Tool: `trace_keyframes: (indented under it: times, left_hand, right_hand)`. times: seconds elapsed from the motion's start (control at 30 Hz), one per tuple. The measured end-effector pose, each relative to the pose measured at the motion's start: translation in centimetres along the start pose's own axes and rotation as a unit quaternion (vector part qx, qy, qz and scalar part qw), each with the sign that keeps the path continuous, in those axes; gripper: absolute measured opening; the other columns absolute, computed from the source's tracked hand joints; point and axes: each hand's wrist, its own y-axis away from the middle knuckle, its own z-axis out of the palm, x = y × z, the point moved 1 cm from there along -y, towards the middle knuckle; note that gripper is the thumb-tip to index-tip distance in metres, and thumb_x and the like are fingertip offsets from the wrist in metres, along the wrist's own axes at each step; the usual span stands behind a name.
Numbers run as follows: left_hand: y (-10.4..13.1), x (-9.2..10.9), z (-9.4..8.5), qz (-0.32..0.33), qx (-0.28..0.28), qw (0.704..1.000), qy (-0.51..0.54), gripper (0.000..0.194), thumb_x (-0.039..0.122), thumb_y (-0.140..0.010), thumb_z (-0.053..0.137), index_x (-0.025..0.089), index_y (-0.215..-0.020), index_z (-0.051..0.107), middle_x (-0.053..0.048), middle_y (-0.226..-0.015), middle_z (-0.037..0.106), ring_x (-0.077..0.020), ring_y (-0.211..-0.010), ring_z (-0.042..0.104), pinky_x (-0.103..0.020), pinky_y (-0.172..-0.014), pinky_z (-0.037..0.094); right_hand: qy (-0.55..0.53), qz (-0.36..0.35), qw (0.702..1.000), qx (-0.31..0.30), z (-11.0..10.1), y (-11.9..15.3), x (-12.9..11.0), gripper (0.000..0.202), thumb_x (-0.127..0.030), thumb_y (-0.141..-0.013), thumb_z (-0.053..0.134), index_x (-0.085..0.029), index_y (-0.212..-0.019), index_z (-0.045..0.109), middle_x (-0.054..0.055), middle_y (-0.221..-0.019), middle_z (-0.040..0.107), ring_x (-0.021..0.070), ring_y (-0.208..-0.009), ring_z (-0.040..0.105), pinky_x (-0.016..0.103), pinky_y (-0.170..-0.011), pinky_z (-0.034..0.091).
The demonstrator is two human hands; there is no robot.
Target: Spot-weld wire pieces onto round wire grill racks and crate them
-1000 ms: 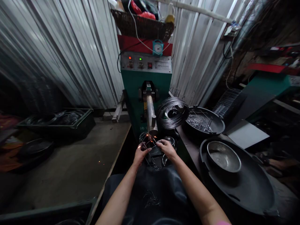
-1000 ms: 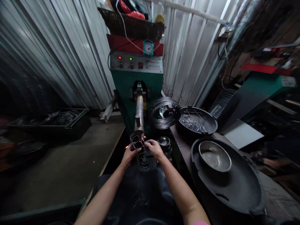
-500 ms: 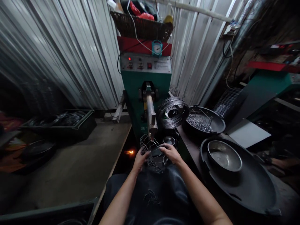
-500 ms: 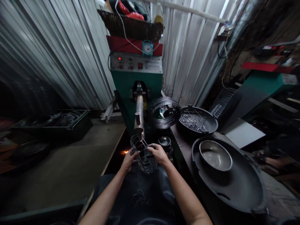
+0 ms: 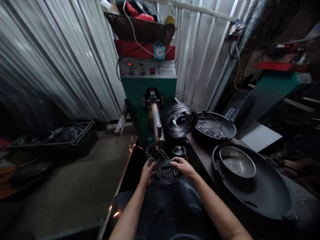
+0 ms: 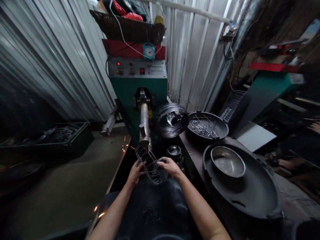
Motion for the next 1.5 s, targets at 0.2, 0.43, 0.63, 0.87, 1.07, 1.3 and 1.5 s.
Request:
trace_keyframes:
  times: [0.2, 0.43, 0.63, 0.87, 1.07, 1.3, 1.5]
  left_hand:
    - [-0.3, -0.1, 0.0, -0.035, 0.015, 0.999, 0.009, 0.050, 0.043, -0.063, 0.070, 0.019, -0.105, 0.057, -0.011, -0.105, 0.058, -0.0230, -0.091, 0.057, -0.035, -0.057, 0.054]
    - [-0.9, 0.1, -0.1, -0.055, 0.008, 0.998, 0.031, 0.046, 0.042, -0.062, 0.072, 0.019, -0.100, 0.059, -0.011, -0.108, 0.057, -0.0240, -0.099, 0.054, -0.039, -0.064, 0.054]
    - [0.4, -0.8, -0.1, -0.019, 0.020, 0.999, 0.033, 0.050, 0.038, -0.062, 0.072, 0.019, -0.106, 0.057, -0.010, -0.106, 0.058, -0.0204, -0.090, 0.056, -0.031, -0.058, 0.053]
    - [1.3, -1.1, 0.5, -0.058, 0.019, 0.996, 0.064, 0.037, 0.039, -0.067, 0.068, 0.016, -0.095, 0.060, -0.004, -0.081, 0.055, -0.0129, -0.066, 0.054, -0.029, -0.053, 0.052]
    - [0.9, -0.7, 0.6, -0.108, 0.039, 0.991, 0.072, 0.034, 0.041, -0.072, 0.061, 0.018, -0.097, 0.061, -0.002, -0.076, 0.054, -0.0130, -0.061, 0.055, -0.029, -0.052, 0.049]
    - [0.0, -0.5, 0.6, -0.127, 0.047, 0.988, 0.080, 0.039, 0.046, -0.070, 0.062, 0.019, -0.098, 0.059, -0.002, -0.073, 0.055, -0.0151, -0.060, 0.056, -0.031, -0.055, 0.049]
    - [-0.7, -0.5, 0.4, -0.160, 0.049, 0.983, 0.079, 0.037, 0.044, -0.074, 0.059, 0.018, -0.101, 0.059, -0.005, -0.074, 0.058, -0.0158, -0.060, 0.057, -0.030, -0.053, 0.049]
  right_hand:
    - [-0.011, -0.022, 1.000, -0.006, 0.7, -0.7, -0.8, 0.032, -0.045, -0.061, 0.069, -0.016, -0.070, 0.061, -0.004, -0.059, 0.053, 0.0103, -0.056, 0.046, 0.024, -0.056, 0.035]
    - [0.031, -0.043, 0.998, 0.027, 0.6, -1.5, -0.5, 0.029, -0.042, -0.062, 0.067, -0.016, -0.075, 0.065, -0.002, -0.067, 0.059, 0.0130, -0.065, 0.051, 0.026, -0.064, 0.038]
    - [0.021, -0.023, 0.999, 0.024, -0.7, 1.7, 1.0, 0.029, -0.041, -0.061, 0.070, -0.016, -0.075, 0.065, -0.001, -0.065, 0.059, 0.0134, -0.063, 0.052, 0.026, -0.062, 0.040]
    - [-0.002, -0.031, 0.999, 0.018, -0.1, 2.1, 0.4, 0.034, -0.047, -0.065, 0.067, -0.015, -0.078, 0.066, 0.000, -0.065, 0.059, 0.0133, -0.061, 0.052, 0.026, -0.058, 0.040]
    - [0.024, -0.067, 0.997, 0.043, 0.7, 0.4, -1.0, 0.028, -0.041, -0.063, 0.067, -0.015, -0.072, 0.065, -0.001, -0.064, 0.059, 0.0131, -0.064, 0.051, 0.027, -0.065, 0.040]
    - [0.015, -0.054, 0.997, 0.044, 1.4, -1.3, -1.4, 0.032, -0.045, -0.062, 0.066, -0.015, -0.073, 0.066, -0.002, -0.063, 0.059, 0.0133, -0.062, 0.051, 0.026, -0.062, 0.039]
    - [0.025, -0.054, 0.997, 0.046, 2.1, -2.5, -2.3, 0.029, -0.044, -0.062, 0.068, -0.016, -0.068, 0.065, -0.001, -0.062, 0.059, 0.0139, -0.062, 0.052, 0.026, -0.060, 0.039]
